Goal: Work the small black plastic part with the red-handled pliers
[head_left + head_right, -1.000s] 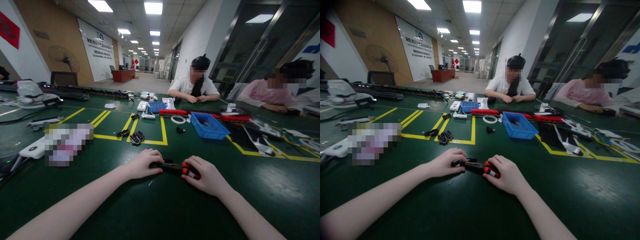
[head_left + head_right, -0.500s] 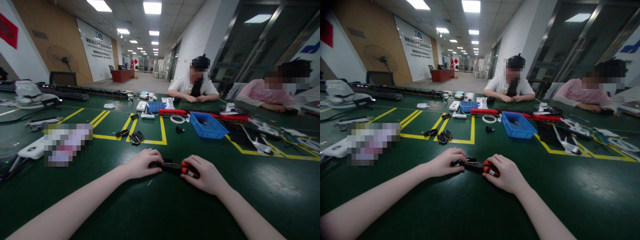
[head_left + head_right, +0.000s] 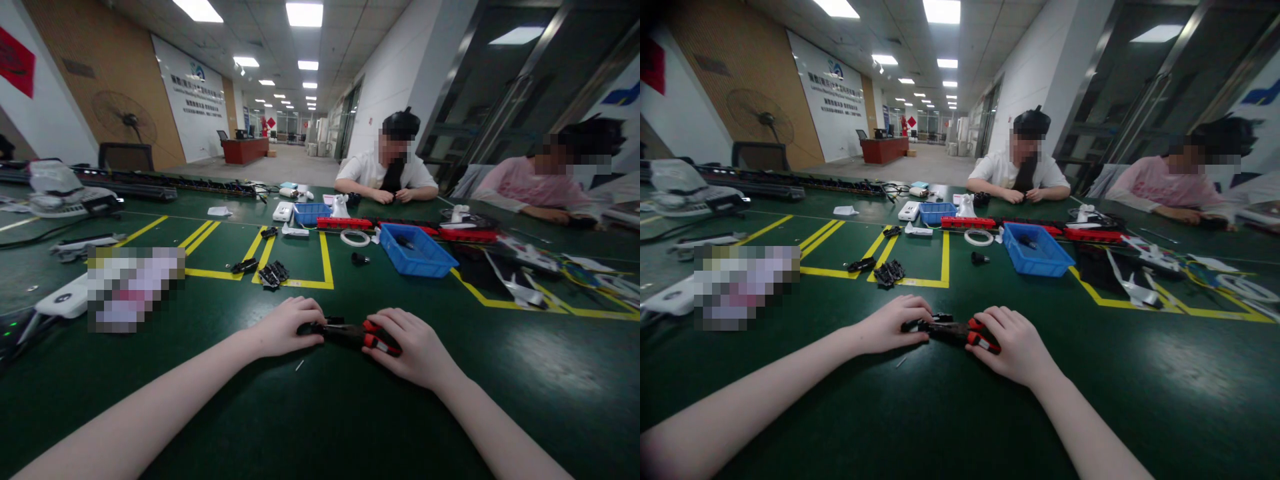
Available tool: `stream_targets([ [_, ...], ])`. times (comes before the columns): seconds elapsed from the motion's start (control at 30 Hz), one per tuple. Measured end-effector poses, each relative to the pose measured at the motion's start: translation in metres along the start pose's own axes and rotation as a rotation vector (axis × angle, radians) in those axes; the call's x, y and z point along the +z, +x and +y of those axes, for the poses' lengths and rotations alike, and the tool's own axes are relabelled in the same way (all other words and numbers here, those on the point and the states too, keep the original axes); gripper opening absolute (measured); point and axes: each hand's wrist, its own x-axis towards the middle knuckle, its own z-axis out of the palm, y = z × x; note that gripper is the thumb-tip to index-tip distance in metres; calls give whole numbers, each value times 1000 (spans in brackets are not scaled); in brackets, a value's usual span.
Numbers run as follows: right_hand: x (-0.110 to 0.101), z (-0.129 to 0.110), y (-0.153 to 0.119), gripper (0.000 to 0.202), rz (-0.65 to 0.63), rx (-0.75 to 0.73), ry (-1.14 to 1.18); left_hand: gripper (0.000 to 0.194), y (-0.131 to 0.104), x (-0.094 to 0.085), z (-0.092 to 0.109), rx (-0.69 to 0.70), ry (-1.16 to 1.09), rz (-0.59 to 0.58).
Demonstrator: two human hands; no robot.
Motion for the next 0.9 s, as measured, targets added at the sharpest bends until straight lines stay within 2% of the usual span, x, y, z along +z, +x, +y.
stream_targets([
  [0.9,0,1,-1,37,7,-32,-3,21,-1,-2,1,9,6,-9],
])
